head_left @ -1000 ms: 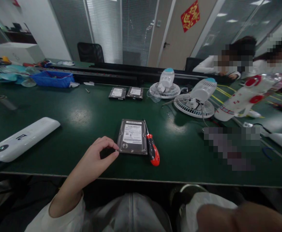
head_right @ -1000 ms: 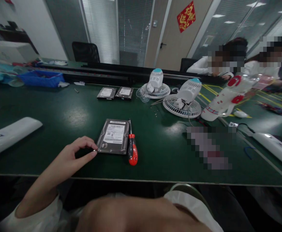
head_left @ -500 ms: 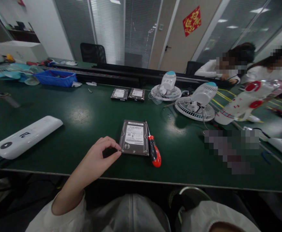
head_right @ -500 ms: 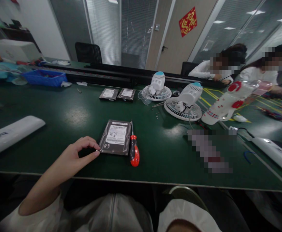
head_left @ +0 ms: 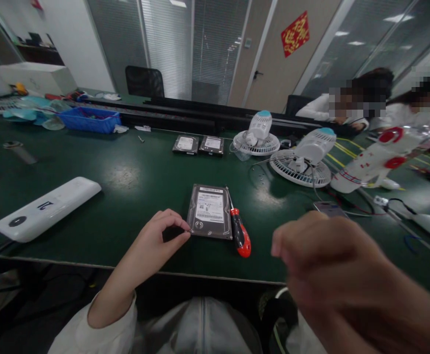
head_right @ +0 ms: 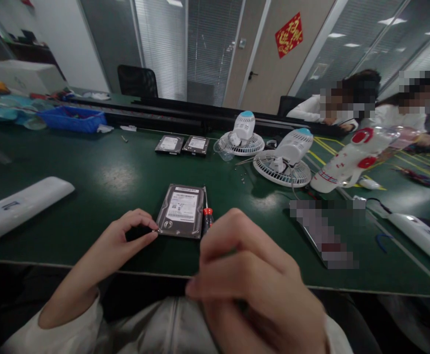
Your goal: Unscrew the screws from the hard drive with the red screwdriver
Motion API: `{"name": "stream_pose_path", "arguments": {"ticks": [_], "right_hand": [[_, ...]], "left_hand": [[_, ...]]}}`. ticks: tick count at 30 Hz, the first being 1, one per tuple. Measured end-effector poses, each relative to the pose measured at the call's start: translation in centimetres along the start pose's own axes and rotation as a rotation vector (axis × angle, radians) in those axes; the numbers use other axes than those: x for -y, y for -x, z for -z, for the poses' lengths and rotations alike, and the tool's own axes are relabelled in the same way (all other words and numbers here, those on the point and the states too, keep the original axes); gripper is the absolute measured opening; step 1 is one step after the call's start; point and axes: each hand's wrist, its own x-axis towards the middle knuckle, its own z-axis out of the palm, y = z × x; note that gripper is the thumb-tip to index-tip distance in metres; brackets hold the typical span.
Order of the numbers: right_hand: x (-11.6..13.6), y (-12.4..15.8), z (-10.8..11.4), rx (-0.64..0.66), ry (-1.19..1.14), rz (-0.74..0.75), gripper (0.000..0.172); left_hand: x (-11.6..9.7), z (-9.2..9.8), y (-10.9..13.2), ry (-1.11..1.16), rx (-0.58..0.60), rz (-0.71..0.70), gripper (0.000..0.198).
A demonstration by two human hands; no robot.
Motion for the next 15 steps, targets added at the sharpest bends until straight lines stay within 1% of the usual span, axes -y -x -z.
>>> {"name": "stream_pose_path", "arguments": {"ticks": [2, 3, 4, 6, 8, 9, 11, 15], "right_hand": [[-2.1, -1.7, -0.3, 0.009, 0.139, 0.051, 0.029], [-3.2, -1.9, -0.6, 0.080, 0.291, 0.060, 0.035], [-4.3, -1.7, -0.9, 0.176, 0.409, 0.069, 0.041], [-6.1, -0.7, -1.5, 0.323, 0.541, 0.075, 0.051], [-7.1, 0.5, -2.1, 0.393, 0.588, 0.078, 0.064], [-7.4, 1.0, -2.3, 0.408, 0.608, 0.085, 0.069], [-7.6, 1.2, -2.5, 0.395, 0.680, 0.123, 0.068], [-7.3, 0.1, -2.5, 0.326, 0.796, 0.236, 0.045]], "left_hand": [[-0.1, 0.0, 0.0, 0.001, 0.000, 0.007, 0.010], [-0.1, 0.0, 0.0, 0.000, 0.002, 0.008, 0.010], [-0.1, 0.0, 0.0, 0.000, 0.004, 0.008, 0.010], [-0.2, -0.1, 0.0, 0.006, 0.005, 0.010, 0.010], [-0.1, -0.1, 0.0, 0.009, 0.008, 0.012, 0.011], [0.0, -0.1, 0.0, 0.009, 0.009, 0.013, 0.011], [0.0, -0.1, 0.0, 0.010, 0.014, 0.016, 0.011], [0.1, -0.1, 0.0, 0.025, 0.014, 0.026, 0.010]]}}
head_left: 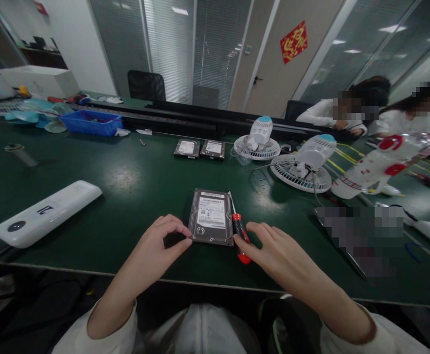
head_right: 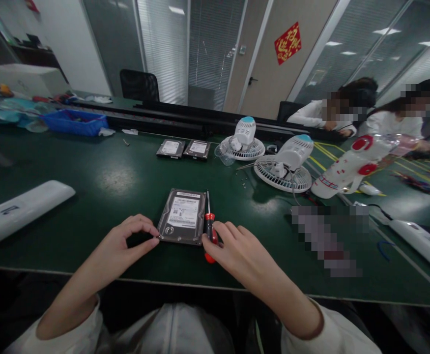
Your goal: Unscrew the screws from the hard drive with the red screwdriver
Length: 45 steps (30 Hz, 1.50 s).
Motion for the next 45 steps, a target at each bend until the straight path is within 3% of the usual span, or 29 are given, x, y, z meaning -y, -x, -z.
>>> {"name": "stream_pose_path", "arguments": {"ticks": [9, 13, 17, 20, 23, 27, 32, 34, 35, 38, 40, 45], "right_hand": [[-0.9, 0.1, -0.4, -0.041, 0.011, 0.074, 0.037], [-1.0, 1.0, -1.0, -0.092, -0.003, 0.056, 0.037], [-1.7, 1.9, -1.6, -0.206, -0.176, -0.024, 0.026], [-2.2, 2.4, -1.9, -0.357, -0.382, -0.150, 0.033], [-2.4, 2.5, -1.9, -0.530, -0.492, -0.375, 0.041], [-2.8, 1.7, -1.0, -0.822, -0.689, -0.623, 0.034], [-4.6, -1.9, 1.0, -1.270, -0.837, -0.548, 0.024], [-5.2, -4.0, 1.9, -1.348, -0.887, -0.513, 0.027], [-5.4, -5.1, 2.2, -1.359, -0.945, -0.496, 0.029], [-5.3, -8.6, 2.7, -1.225, -1.117, -0.441, 0.023], [-5.1, -10.6, 2.5, -1.130, -1.234, -0.401, 0.029], [-3.9, -13.0, 0.3, -0.940, -1.426, -0.526, 0.044]], "left_hand": [[0.1, 0.0, 0.1, 0.006, -0.014, -0.011, 0.007], [0.2, -0.1, 0.0, 0.000, -0.012, -0.027, 0.007], [0.2, -0.1, 0.1, -0.003, -0.015, -0.027, 0.006], [0.2, -0.1, 0.1, 0.002, -0.014, -0.017, 0.005], [0.2, 0.0, 0.1, 0.008, -0.015, -0.012, 0.005], [0.2, 0.0, 0.1, 0.011, -0.010, -0.016, 0.009], [0.4, 0.0, 0.1, 0.007, -0.022, -0.029, 0.012], [0.5, 0.0, 0.1, 0.009, -0.020, -0.027, 0.013], [0.5, 0.0, 0.1, 0.013, -0.020, -0.026, 0.013], [0.5, 0.0, 0.0, 0.018, -0.020, -0.029, 0.014], [0.5, 0.0, 0.0, 0.013, -0.020, -0.033, 0.014], [0.5, 0.0, 0.0, 0.002, -0.027, -0.037, 0.014]]}}
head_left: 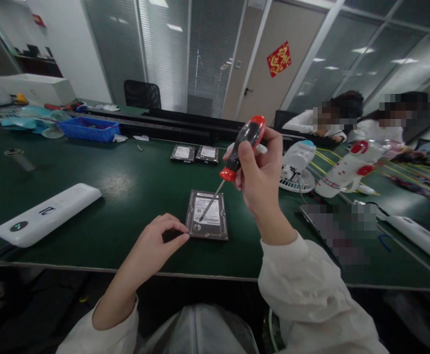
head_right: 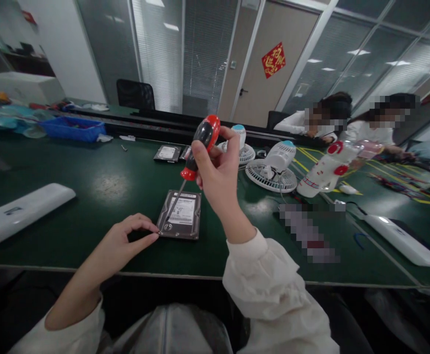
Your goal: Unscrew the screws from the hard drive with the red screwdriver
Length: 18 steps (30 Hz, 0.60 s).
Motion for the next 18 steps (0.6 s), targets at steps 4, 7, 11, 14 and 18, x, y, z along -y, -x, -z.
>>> {"name": "stream_pose_path", "arguments": {"ticks": [4, 7, 11, 14, 18], "right_hand": [[-0.7, 1.3, -0.5, -0.027, -0.086, -0.095, 0.048], [-0.3, 2.0, -1.0, 0.002, -0.103, -0.118, 0.049], [0.2, 2.7, -1.8, 0.053, -0.021, -0.087, 0.053], [0.0, 3.1, -2.1, 0.064, 0.044, 0.004, 0.056], [-0.3, 3.4, -2.2, 0.093, 0.140, 0.082, 0.054]], "left_hand": [[-0.1, 0.0, 0.0, -0.016, -0.005, 0.006, 0.014], [-0.2, -0.1, -0.1, -0.025, -0.011, 0.012, 0.014], [-0.4, -0.2, 0.0, -0.011, -0.015, 0.023, 0.014], [-0.4, -0.2, 0.0, 0.001, -0.018, 0.028, 0.012], [-0.4, -0.3, 0.0, 0.014, -0.036, 0.030, 0.008]]}}
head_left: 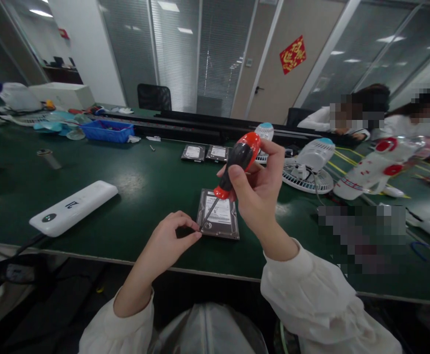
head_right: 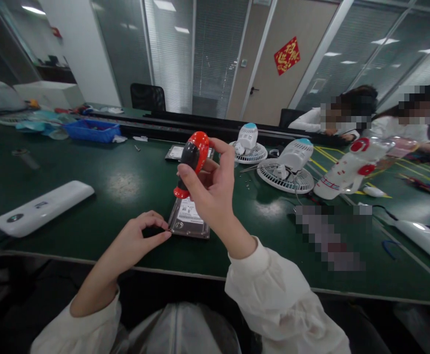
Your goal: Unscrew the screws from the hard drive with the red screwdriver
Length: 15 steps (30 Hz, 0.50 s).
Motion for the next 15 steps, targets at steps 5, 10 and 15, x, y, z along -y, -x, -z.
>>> {"name": "stream_pose_path", "arguments": {"ticks": [5, 10, 15], "right_hand": [[-0.17, 0.28, -0.23, 0.084, 0.061, 0.021, 0.055], [-0.36, 0.40, -0.44, 0.066, 0.066, 0.048, 0.052], [-0.38, 0.39, -0.52, 0.060, 0.030, 0.082, 0.050]], "left_hand": [[0.10, -0.05, 0.05, 0.007, 0.005, 0.012, 0.006], [0.15, -0.12, 0.05, 0.006, -0.005, 0.016, 0.003], [0.21, -0.18, 0.05, 0.003, -0.010, 0.014, 0.003]]}}
